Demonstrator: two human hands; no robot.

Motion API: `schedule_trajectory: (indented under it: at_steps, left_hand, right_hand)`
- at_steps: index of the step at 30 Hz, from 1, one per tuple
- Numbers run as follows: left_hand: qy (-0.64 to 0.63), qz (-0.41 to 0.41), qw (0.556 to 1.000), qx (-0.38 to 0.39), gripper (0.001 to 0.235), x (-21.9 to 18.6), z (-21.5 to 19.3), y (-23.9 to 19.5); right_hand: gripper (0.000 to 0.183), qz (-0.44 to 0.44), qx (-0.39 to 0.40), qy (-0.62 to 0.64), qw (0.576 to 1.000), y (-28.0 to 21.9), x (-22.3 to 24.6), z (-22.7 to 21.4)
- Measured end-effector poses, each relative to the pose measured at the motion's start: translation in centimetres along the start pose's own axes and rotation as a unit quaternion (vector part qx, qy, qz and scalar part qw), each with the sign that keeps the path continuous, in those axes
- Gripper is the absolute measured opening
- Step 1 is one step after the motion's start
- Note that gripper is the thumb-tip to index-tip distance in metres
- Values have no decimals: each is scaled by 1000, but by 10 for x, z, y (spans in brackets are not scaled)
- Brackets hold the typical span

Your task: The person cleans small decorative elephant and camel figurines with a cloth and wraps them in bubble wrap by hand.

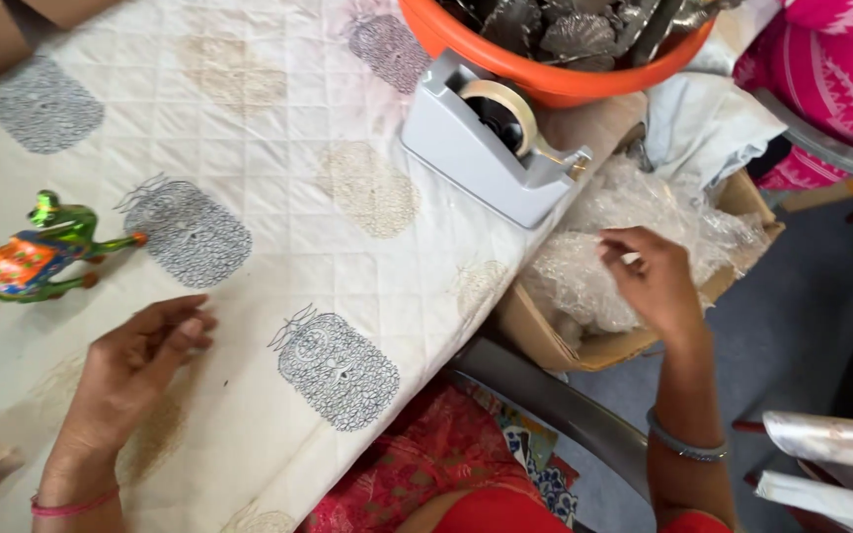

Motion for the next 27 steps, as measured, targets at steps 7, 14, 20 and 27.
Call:
schedule_trajectory:
  at_steps: [7,14,20,27]
  left_hand:
    - [-208,-31,969,-130,33,22,-20,-8]
    - [-158,-32,975,-155,30,25,-17,-8]
    - [-162,-23,975,-148,29,22,-16,-9]
    - [-153,-22,977,-146,29,21,-16,-8]
  right_hand:
    - [55,97,40,-120,987,13,-17,-3]
    - [58,-31,143,-290,946,13,-68,73]
    - [48,99,228,-210,946,-22,-124,92]
    - [27,184,76,77,977,-11,-147,31]
Point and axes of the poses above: each hand's wrist, its own y-axis towards the middle knuckle, its own z-axis out of the palm, x = y × z, the point moved 10 cm from there along y, towards the middle knuckle, and after that the axes turned 4 degrees about -y, right-handed, at the moved point
